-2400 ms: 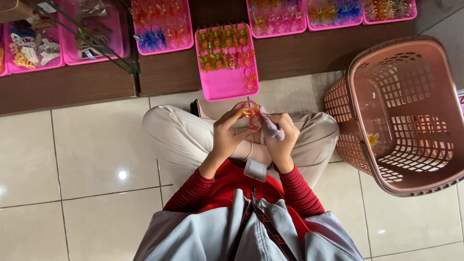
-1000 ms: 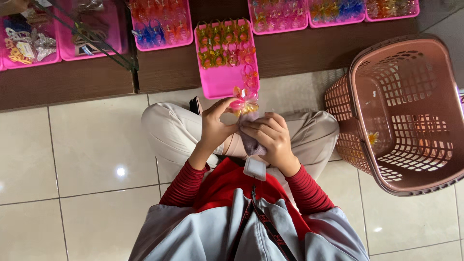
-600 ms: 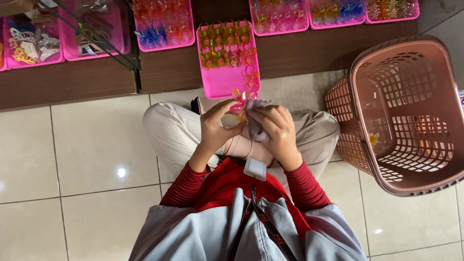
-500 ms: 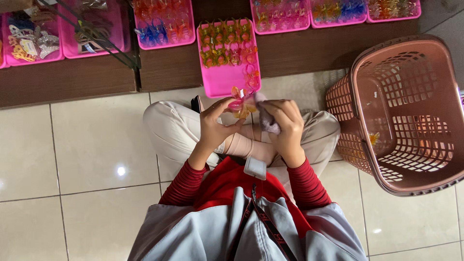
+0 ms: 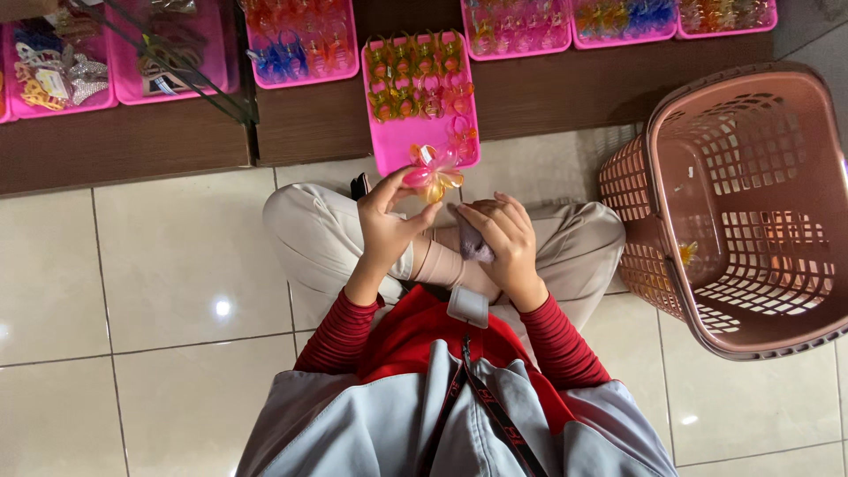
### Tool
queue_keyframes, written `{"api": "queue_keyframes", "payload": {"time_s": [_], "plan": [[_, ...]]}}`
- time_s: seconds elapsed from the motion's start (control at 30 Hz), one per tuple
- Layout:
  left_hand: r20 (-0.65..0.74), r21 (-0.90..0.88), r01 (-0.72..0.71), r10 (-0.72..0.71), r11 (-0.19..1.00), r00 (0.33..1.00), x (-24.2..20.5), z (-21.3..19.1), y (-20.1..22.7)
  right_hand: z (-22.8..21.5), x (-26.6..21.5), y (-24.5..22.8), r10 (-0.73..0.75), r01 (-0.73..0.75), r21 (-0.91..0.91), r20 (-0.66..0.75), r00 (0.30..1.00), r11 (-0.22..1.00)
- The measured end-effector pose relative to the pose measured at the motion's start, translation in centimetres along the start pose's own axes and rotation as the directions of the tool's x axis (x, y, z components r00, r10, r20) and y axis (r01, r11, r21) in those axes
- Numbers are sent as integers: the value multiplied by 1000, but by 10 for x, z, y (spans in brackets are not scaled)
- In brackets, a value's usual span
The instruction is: The person sits on the floor and wipes small, colorful plastic flower decorations with a cloth. They pick up each decoration from a brown basket, wipe it, and place it into a pink tray. The person handles the items one at a time throughout the video.
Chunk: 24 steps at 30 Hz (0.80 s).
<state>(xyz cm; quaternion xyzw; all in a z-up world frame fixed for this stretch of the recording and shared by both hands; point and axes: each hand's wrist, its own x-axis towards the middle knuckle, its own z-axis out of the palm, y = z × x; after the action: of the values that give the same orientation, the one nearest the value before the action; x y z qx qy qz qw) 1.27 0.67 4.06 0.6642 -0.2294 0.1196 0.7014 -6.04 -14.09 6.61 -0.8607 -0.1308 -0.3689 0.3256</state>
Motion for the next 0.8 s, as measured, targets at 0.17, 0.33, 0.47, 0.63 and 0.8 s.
{"api": "queue_keyframes", "payload": {"time_s": [0.17, 0.33, 0.47, 0.63, 0.8], "plan": [[101, 249, -247, 229, 936, 968, 6, 11, 14, 5, 6, 7, 603, -552, 452, 38, 797, 701], [152, 332, -274, 235, 903, 960, -11, 15, 8, 34, -13, 32, 791, -679, 725, 344, 506, 120], [249, 89, 87, -107, 992, 962, -4, 4, 13, 37, -22, 37, 830, -718, 695, 386, 403, 26], [407, 89, 177, -198, 980, 892, 10, -4, 6, 42, -21, 47, 773, -755, 655, 465, 431, 28], [261, 99, 287, -303, 953, 916, 4, -6, -27, 64, -41, 69, 774, -787, 586, 402, 489, 194]]}}
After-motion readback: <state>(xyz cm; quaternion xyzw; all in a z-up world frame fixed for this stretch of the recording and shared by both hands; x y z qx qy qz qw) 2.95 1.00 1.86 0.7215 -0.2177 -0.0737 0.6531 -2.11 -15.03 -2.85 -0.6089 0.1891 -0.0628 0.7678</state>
